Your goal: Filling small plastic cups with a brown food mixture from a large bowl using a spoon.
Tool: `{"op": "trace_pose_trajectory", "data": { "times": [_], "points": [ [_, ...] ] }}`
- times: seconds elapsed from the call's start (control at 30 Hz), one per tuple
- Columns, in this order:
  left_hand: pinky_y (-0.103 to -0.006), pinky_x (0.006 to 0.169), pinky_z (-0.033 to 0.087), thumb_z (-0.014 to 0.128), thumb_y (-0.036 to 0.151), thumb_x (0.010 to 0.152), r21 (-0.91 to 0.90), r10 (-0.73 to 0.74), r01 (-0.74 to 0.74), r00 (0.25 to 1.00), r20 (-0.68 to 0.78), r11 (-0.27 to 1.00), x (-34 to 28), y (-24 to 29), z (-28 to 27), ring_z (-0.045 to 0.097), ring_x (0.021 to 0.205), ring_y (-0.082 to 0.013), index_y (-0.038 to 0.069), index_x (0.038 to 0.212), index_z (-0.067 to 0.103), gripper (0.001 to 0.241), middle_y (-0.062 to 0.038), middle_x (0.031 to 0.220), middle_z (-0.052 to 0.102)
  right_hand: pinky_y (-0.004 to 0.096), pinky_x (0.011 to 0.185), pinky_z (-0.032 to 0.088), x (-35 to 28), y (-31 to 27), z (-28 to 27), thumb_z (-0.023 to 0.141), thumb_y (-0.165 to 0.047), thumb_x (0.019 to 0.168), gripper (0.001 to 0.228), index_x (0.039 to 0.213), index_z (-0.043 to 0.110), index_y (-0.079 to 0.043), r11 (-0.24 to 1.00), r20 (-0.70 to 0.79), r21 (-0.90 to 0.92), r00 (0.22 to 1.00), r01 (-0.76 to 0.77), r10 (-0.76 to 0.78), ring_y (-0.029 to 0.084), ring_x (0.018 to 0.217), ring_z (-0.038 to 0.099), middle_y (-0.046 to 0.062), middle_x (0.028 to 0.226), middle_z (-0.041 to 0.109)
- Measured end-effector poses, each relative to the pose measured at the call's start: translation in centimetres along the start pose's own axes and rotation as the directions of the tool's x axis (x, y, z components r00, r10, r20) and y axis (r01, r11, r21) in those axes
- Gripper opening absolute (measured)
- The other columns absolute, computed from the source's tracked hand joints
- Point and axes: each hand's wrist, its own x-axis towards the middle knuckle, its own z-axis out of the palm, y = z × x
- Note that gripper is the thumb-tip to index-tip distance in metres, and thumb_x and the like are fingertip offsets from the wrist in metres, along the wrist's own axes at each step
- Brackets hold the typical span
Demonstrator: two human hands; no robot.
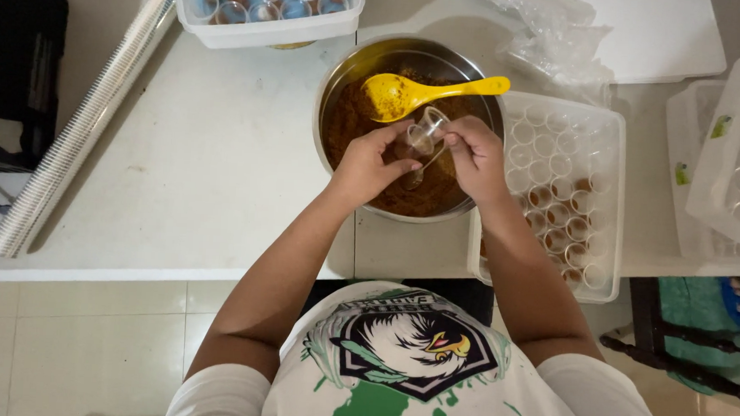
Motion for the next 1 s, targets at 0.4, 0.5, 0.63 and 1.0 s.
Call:
{"op": "trace_pose_trajectory", "data": {
  "times": [0.4,0.5,0.63,1.0],
  "points": [
    [-0.0447,0.121,0.041,0.091,0.016,0.078,-0.242,0.340,-0.292,0.922,0.187,0.925,0.6,-2.9,0.2,0.050,0.143,-0.0339,0.012,0.128,0.070,0.054,-0.015,0.152,0.049,0.033,0.088,0.055,-0.1,1.0,0.8,0.064,-0.001,0.101,0.019,0.119,0.070,-0.005,1.000,0.143,0.008,0.990,-0.006,0.004,0.021,0.100,0.068,0.011,0.107,0.070],
    [-0.0433,0.120,0.041,0.091,0.014,0.078,-0.118,0.181,-0.167,0.975,0.129,0.979,0.4,-2.1,-0.5,0.052,0.140,-0.0311,0.013,0.126,0.072,0.051,-0.014,0.143,0.055,0.037,0.099,0.053,0.2,-0.7,0.7,0.061,0.004,0.101,0.032,0.132,0.060,-0.001,0.997,0.067,0.071,0.998,0.011,-0.016,0.027,0.116,0.065,0.016,0.128,0.064],
    [-0.0431,0.121,0.039,0.089,0.012,0.081,-0.091,0.236,-0.231,0.970,0.053,0.969,0.5,-2.7,-0.5,0.047,0.144,-0.0323,0.013,0.127,0.073,0.049,-0.014,0.147,0.052,0.034,0.087,0.054,-1.1,-0.3,0.4,0.068,0.005,0.095,0.030,0.122,0.062,-0.004,0.992,-0.029,-0.096,0.996,0.080,-0.083,0.025,0.105,0.065,0.013,0.120,0.060],
    [-0.0340,0.108,0.052,0.074,0.004,0.094,-0.107,0.159,-0.157,0.987,0.012,0.982,0.6,-3.6,-0.3,0.060,0.129,-0.0237,0.014,0.136,0.067,0.044,-0.011,0.144,0.051,0.031,0.087,0.056,-1.3,1.8,-1.2,0.059,0.006,0.101,0.017,0.116,0.065,-0.001,0.999,-0.124,0.019,0.991,-0.045,0.047,0.022,0.095,0.067,0.009,0.113,0.065]
  ]
}}
